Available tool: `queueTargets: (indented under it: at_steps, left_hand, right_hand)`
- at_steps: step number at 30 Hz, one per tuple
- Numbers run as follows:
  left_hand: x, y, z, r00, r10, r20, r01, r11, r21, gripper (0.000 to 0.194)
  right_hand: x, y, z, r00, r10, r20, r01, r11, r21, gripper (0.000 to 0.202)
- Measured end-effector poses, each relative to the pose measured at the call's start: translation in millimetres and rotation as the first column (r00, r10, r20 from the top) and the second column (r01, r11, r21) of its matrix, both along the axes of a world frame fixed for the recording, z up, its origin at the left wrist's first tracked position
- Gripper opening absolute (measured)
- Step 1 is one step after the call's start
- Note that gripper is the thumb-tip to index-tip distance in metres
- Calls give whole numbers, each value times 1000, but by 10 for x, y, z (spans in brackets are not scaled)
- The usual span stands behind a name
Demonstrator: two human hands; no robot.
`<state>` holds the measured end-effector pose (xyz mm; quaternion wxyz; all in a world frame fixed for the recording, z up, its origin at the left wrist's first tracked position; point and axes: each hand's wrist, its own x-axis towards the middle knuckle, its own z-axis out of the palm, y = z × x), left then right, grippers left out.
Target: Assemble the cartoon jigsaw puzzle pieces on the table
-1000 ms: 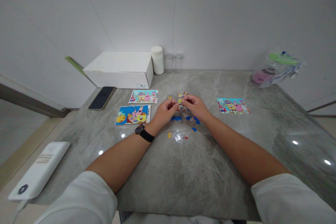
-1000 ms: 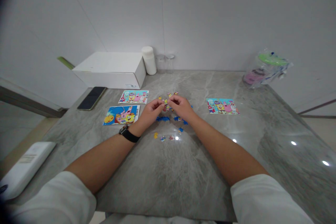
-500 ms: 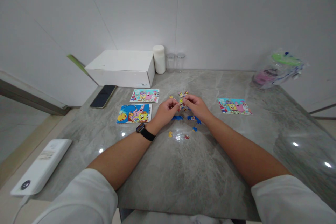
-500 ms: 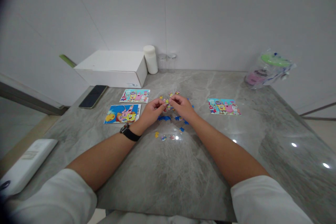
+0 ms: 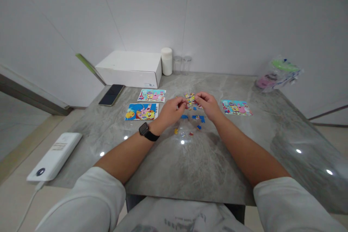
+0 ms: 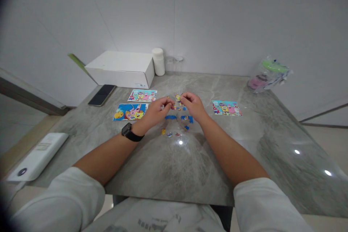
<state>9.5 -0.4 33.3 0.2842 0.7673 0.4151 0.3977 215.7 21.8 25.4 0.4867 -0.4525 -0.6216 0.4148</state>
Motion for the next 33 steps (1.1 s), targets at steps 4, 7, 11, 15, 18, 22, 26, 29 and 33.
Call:
queueTargets:
  at_steps: [4,7,11,15,18,22,26,29,33]
  left_hand:
    - [-47,-196,239,998,6,-55,-3,999,44,17]
    - [-93,-407,254,990,-37,-139,48,996,72,16]
    - [-142,-668,102,957,-115,-268,144,985,93,18]
    - [-119,-798,-56,901,-118,-418,170,981,89,18]
    - [-85,-834,-157,875,-84,-477,148,984,98,18]
    - [-103,-866,-282,884,-108,-455,174,979,105,19]
    - [-149,-873,-354,890,-130,-437,187,978,89,23]
    - [-155,-858,-379,895,-150,-420,194,979,64,23]
    - [-151,-844,-382,905,-166,-392,202,978,51,23]
  right_hand:
    - [74,-207,86,1000,-20,5,20,1000,-17,42]
    - [183,-428,96,999,-11,45,15,997,-79,44]
    - [330,-698,60,996,3,86,13,983,-185,44]
    - [382,-833,-70,995,1,97,25,963,-267,44]
    - [384,-869,-195,994,-11,110,43,953,-301,45]
    - [425,-899,-280,991,4,137,43,939,-341,46]
    - [501,-906,-302,988,14,155,42,935,-353,45]
    - [539,-890,-345,986,3,169,60,929,-366,44]
    - [550,-875,-394,986,6,164,59,919,-390,43]
